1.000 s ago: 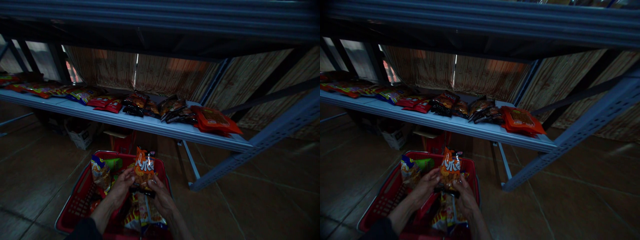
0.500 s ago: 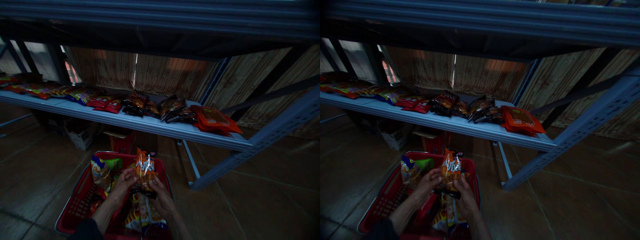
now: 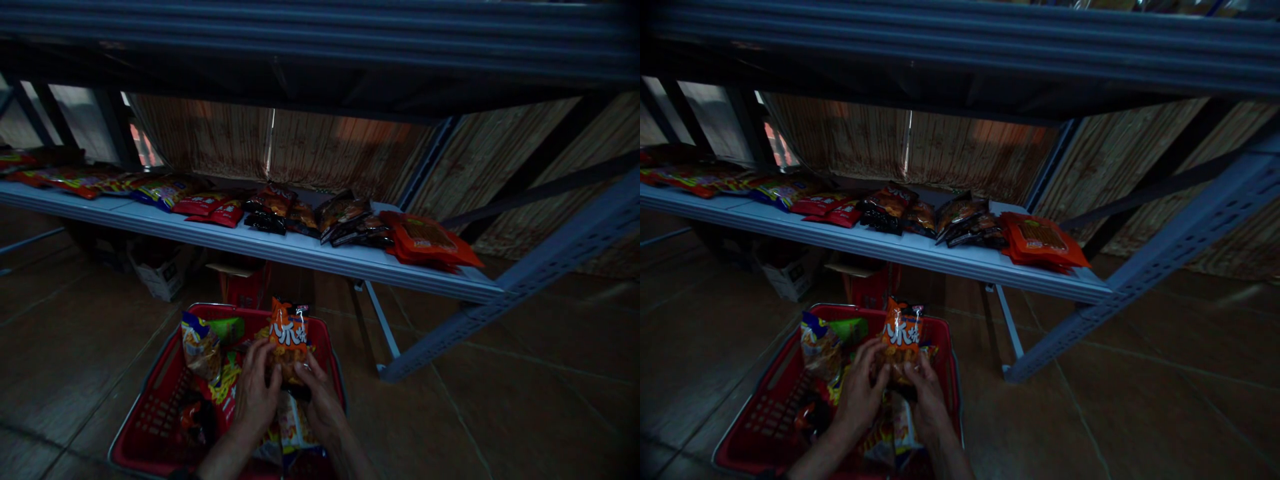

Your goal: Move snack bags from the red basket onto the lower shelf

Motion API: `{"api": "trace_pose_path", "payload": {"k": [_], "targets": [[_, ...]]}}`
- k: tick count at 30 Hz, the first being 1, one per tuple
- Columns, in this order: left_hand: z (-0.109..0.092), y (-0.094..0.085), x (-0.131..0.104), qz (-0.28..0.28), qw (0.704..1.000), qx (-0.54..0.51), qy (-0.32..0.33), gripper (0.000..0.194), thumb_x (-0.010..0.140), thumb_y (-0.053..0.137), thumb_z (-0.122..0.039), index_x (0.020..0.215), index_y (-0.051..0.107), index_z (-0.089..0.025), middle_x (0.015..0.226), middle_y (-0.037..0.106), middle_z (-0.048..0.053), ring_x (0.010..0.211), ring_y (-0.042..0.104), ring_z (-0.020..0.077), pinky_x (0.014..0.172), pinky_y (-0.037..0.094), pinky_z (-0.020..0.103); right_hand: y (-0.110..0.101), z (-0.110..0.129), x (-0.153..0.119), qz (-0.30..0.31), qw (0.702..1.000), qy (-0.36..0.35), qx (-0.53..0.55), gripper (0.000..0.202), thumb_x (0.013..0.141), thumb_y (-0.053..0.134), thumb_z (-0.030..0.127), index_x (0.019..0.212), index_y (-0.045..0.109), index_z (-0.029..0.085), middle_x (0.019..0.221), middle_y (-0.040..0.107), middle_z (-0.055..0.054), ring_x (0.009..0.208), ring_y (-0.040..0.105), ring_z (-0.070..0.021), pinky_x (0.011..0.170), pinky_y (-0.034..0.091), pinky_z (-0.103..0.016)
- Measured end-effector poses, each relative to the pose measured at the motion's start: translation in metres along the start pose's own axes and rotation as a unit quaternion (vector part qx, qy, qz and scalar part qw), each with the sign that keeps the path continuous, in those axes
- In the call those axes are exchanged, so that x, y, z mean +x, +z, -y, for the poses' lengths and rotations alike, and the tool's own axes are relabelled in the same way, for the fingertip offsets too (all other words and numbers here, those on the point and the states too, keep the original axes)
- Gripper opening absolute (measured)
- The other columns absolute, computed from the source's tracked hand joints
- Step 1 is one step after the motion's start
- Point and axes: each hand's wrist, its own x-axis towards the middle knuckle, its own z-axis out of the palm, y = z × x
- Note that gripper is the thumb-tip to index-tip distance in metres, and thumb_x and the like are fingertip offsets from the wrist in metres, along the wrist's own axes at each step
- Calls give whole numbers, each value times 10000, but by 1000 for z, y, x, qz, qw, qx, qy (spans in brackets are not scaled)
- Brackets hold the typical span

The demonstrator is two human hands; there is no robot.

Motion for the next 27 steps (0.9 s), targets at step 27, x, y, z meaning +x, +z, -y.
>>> {"api": "trace_pose_path", "payload": {"k": [27], "targets": [[-13, -15, 10, 105, 813, -447, -358, 380, 640, 666, -217, 1015, 608, -189, 983, 698, 57, 906, 647, 224, 755, 488, 299, -4, -7, -2, -39, 985, -108, -131, 462, 678, 669, 435, 1103, 592, 268, 1187, 608, -37, 1135, 509, -231, 941, 407, -359]]}}
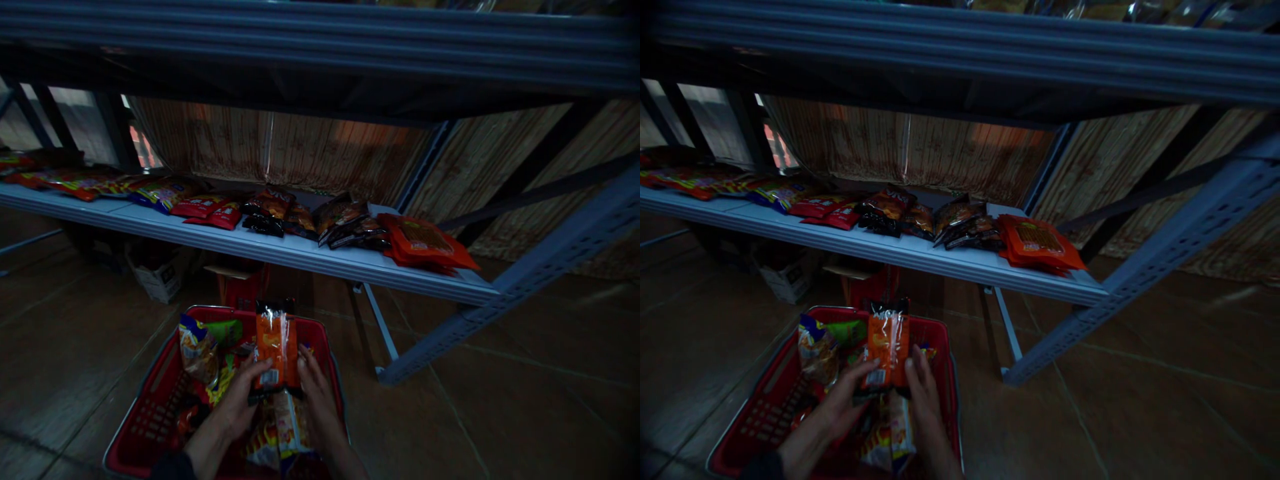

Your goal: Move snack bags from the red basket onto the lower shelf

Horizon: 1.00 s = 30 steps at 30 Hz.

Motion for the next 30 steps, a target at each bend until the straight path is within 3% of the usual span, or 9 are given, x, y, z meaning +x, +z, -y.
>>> {"api": "trace_pose_path", "payload": {"k": [4, 8, 11, 15, 19, 25, 30], "targets": [[4, 0, 0, 39, 999, 34, 5, 352, 670, 640, -258, 1014, 625, -184, 1045, 681, 67, 963, 628, 242, 792, 485, 328, 4, 4, 0, 77, 993, 43, 74, 413, 671, 685, 413, 1024, 627, 205, 985, 699, -57, 956, 619, -240, 821, 471, -364], [-7, -1, 6, 46, 996, 71, 33, 433, 670, 666, -281, 1089, 591, -200, 1137, 640, 74, 1032, 595, 234, 865, 449, 330, 2, 7, 1, 74, 994, 49, 66, 380, 656, 705, 385, 983, 639, 205, 872, 720, -37, 826, 654, -231, 758, 483, -359], [-20, -2, 15, 19, 995, 78, 65, 419, 681, 673, -356, 1063, 596, -202, 1123, 644, 81, 1017, 600, 220, 852, 446, 306, 1, 5, 2, 76, 994, 61, 40, 380, 639, 718, 380, 964, 641, 200, 828, 719, -27, 752, 659, -220, 703, 485, -338], [-25, 1, 26, -29, 992, 68, 97, 382, 654, 686, -433, 928, 621, -174, 985, 688, 86, 899, 639, 208, 804, 462, 299, 1, 0, 3, 102, 992, 70, 35, 398, 624, 727, 374, 970, 636, 199, 872, 712, -33, 789, 654, -230, 722, 480, -348], [-24, 5, 32, -79, 991, 40, 105, 426, 622, 719, -389, 971, 599, -178, 884, 701, 63, 814, 649, 184, 765, 472, 288, -1, -3, 4, 101, 992, 74, 20, 399, 606, 738, 387, 950, 642, 210, 833, 712, -28, 760, 654, -228, 737, 476, -367], [-28, 4, 39, -84, 987, -15, 136, 415, 550, 713, -215, 947, 600, -179, 698, 692, -12, 629, 641, 143, 617, 471, 241, -1, -4, 2, 114, 990, 78, 13, 439, 585, 749, 404, 956, 635, 199, 780, 711, -32, 789, 653, -240, 755, 471, -377], [-31, -1, 45, -82, 986, -20, 147, 348, 537, 710, -206, 870, 619, -163, 636, 679, -15, 585, 631, 144, 593, 466, 248, -2, -6, 3, 131, 987, 86, 29, 429, 608, 742, 378, 978, 626, 193, 903, 712, -47, 891, 644, -242, 814, 463, -374]]}}
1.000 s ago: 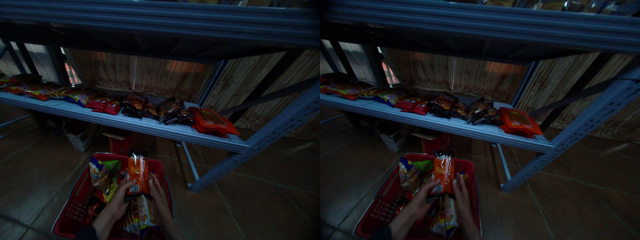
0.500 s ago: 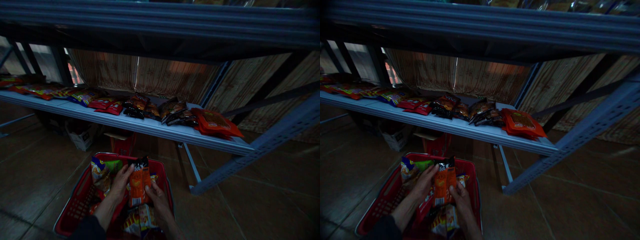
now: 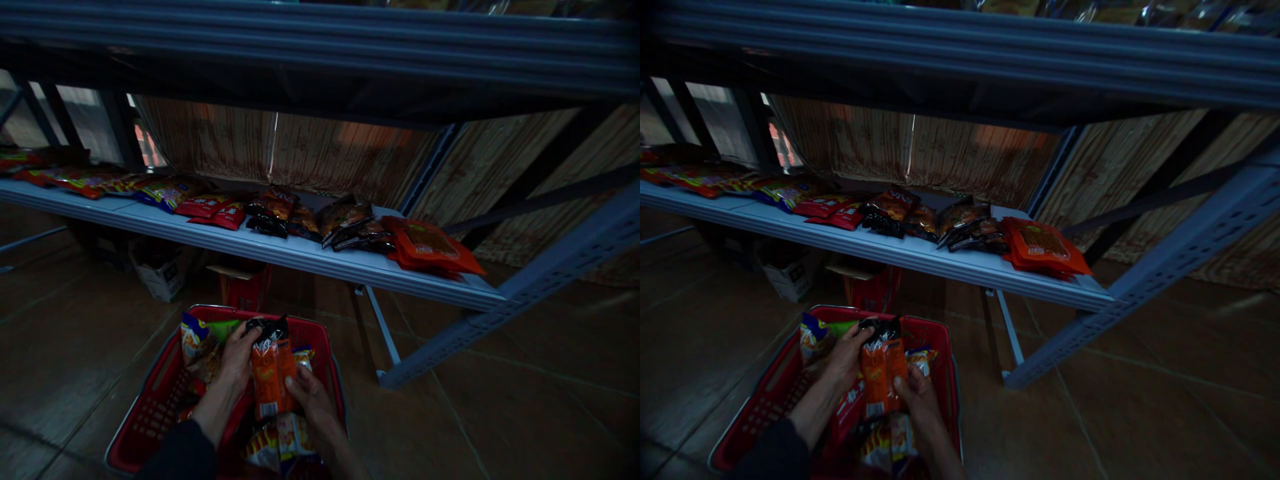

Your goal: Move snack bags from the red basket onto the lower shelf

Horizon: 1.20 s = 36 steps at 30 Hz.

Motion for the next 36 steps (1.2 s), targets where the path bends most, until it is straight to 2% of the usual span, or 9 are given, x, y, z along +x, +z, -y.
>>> {"api": "trace_pose_path", "payload": {"k": [3, 7, 14, 20, 23, 27, 30, 34, 36], "targets": [[2, 0, 0, 11, 999, 29, 6, 301, 546, 715, -230, 827, 631, -164, 616, 672, -24, 569, 618, 138, 601, 461, 250, -3, 3, 5, -10, 1000, 5, 12, 447, 640, 722, 379, 1037, 604, 210, 993, 697, -42, 974, 616, -219, 870, 444, -353], [11, 5, -7, 59, 994, 92, 17, 257, 582, 697, -242, 823, 665, -157, 696, 692, -2, 663, 620, 149, 663, 455, 249, -4, 14, 15, -77, 995, -65, 1, 463, 666, 706, 354, 1095, 578, 238, 1089, 664, -16, 1055, 566, -185, 920, 412, -312], [10, 14, -15, 123, 975, 178, 39, 252, 622, 664, -252, 849, 683, -145, 766, 701, 25, 736, 610, 171, 695, 448, 249, -11, 34, 32, -115, 979, -116, -120, 288, 652, 691, 367, 857, 687, 165, 780, 716, -40, 743, 633, -201, 703, 489, -321], [8, 23, -22, 96, 980, 158, 70, 300, 677, 638, -305, 931, 671, -150, 872, 703, 47, 879, 609, 197, 795, 444, 278, -12, 37, 43, -197, 953, -179, -142, 295, 670, 652, 396, 855, 686, 169, 824, 716, -50, 771, 623, -203, 706, 486, -315], [11, 27, -23, 87, 986, 129, 53, 297, 672, 650, -309, 929, 658, -161, 838, 699, 31, 817, 619, 178, 753, 456, 271, -7, 43, 40, -230, 936, -209, -167, 271, 678, 638, 401, 821, 693, 177, 779, 719, -37, 744, 628, -202, 688, 489, -308], [10, 28, -21, 112, 989, 98, 9, 334, 610, 712, -287, 904, 643, -146, 780, 692, 25, 698, 614, 149, 678, 465, 260, 0, 57, 31, -227, 920, -230, -223, 258, 684, 625, 413, 783, 704, 187, 764, 723, -29, 752, 635, -208, 695, 486, -305], [9, 31, -22, 92, 991, 97, -4, 280, 589, 720, -283, 811, 647, -129, 701, 683, 21, 629, 603, 140, 626, 462, 251, 3, 61, 29, -223, 911, -235, -254, 261, 708, 599, 411, 794, 701, 186, 783, 722, -36, 766, 637, -213, 714, 488, -313], [11, 33, -24, 20, 990, 126, 59, 244, 613, 677, -292, 798, 670, -132, 682, 689, 15, 621, 603, 142, 618, 458, 242, 1, 54, 30, -210, 899, -240, -300, 290, 775, 521, 404, 880, 682, 187, 869, 716, -62, 825, 638, -219, 762, 494, -340], [11, 31, -20, -9, 984, 149, 97, 244, 615, 665, -288, 800, 684, -129, 701, 699, 23, 643, 608, 146, 634, 459, 239, -1, 49, 28, -196, 873, -269, -357, 331, 804, 487, 386, 1037, 631, 199, 1025, 682, -82, 952, 611, -227, 845, 474, -373]]}}
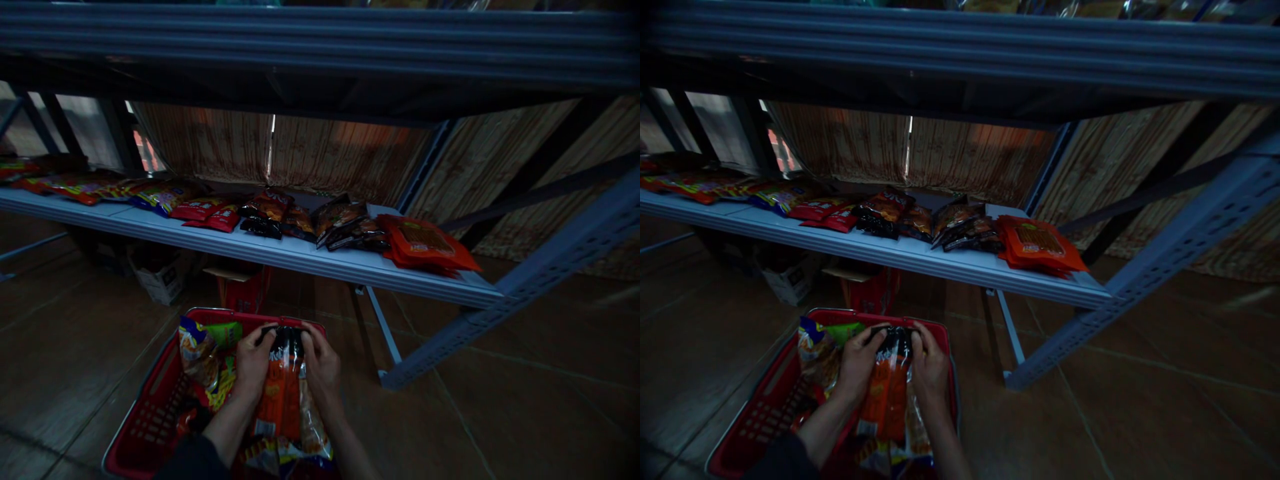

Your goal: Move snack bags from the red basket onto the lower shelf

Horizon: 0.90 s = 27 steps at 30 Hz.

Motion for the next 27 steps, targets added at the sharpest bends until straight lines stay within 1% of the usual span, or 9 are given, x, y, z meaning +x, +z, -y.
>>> {"api": "trace_pose_path", "payload": {"k": [3, 6, 9, 13, 16, 19, 21, 23, 27], "targets": [[-2, -8, 11, -49, 999, -8, 18, 253, 616, 662, -285, 816, 689, -133, 697, 704, 21, 626, 608, 138, 626, 459, 233, -3, -3, -14, 34, 985, -129, -110, 437, 809, 500, 334, 1232, 488, 224, 1249, 559, -91, 1162, 489, -232, 979, 388, -423], [-8, -16, 19, -117, 992, -50, -10, 282, 633, 653, -266, 888, 676, -149, 689, 700, 14, 580, 607, 126, 588, 461, 236, -5, -2, -34, 137, 944, -231, -194, 563, 783, 547, 326, 1315, 378, 249, 1393, 402, -79, 1282, 348, -254, 1037, 324, -461], [-17, -14, 18, -190, 977, -83, -51, 268, 659, 642, -230, 913, 664, -146, 643, 684, 11, 511, 589, 114, 538, 457, 235, -2, -1, -54, 216, 914, -236, -251, 863, 650, 682, 356, 1380, 230, 267, 1494, 161, -67, 1345, 173, -325, 1054, 270, -522], [-27, 0, 5, -184, 972, -126, -74, 218, 680, 642, -220, 885, 658, -148, 614, 675, 3, 495, 597, 116, 535, 466, 237, 8, -6, -68, 200, 930, -164, -261, 1035, 568, 726, 269, 1402, 114, 272, 1510, 3, -57, 1354, 78, -353, 1058, 246, -538], [-33, 9, -6, -124, 979, -126, -100, 207, 723, 617, -241, 907, 653, -153, 709, 705, 36, 583, 641, 139, 605, 488, 258, 11, -7, -67, 155, 965, -99, -187, 856, 677, 613, 228, 1395, 151, 286, 1509, 86, -38, 1360, 110, -307, 1077, 220, -507], [-37, 11, -12, -24, 987, -117, -107, 266, 772, 571, -327, 962, 652, -159, 929, 705, 103, 807, 661, 177, 743, 487, 289, 7, -4, -61, 143, 990, -7, 16, 819, 682, 592, 232, 1384, 173, 271, 1451, 287, -50, 1331, 242, -264, 1078, 239, -462], [-35, 6, -11, 6, 992, -97, -81, 286, 767, 570, -364, 938, 661, -154, 1039, 675, 120, 969, 618, 194, 850, 448, 299, 2, -3, -58, 160, 960, 96, 207, 776, 671, 584, 236, 1359, 226, 275, 1341, 456, -47, 1219, 430, -247, 1006, 354, -439], [-28, -1, -8, -6, 997, -42, -68, 293, 725, 612, -376, 912, 663, -157, 1081, 659, 110, 1050, 573, 207, 904, 409, 304, -4, -6, -56, 170, 902, 195, 347, 668, 649, 601, 258, 1278, 376, 276, 1146, 614, -32, 1018, 582, -239, 889, 451, -425], [-12, -17, -6, 101, 972, -4, -212, 456, 721, 552, -519, 994, 640, -164, 1046, 671, 101, 988, 597, 238, 817, 438, 339, -13, -16, -52, 163, 861, 263, 404, 383, 586, 675, 338, 954, 632, 242, 860, 706, -22, 845, 629, -241, 819, 481, -406]]}}
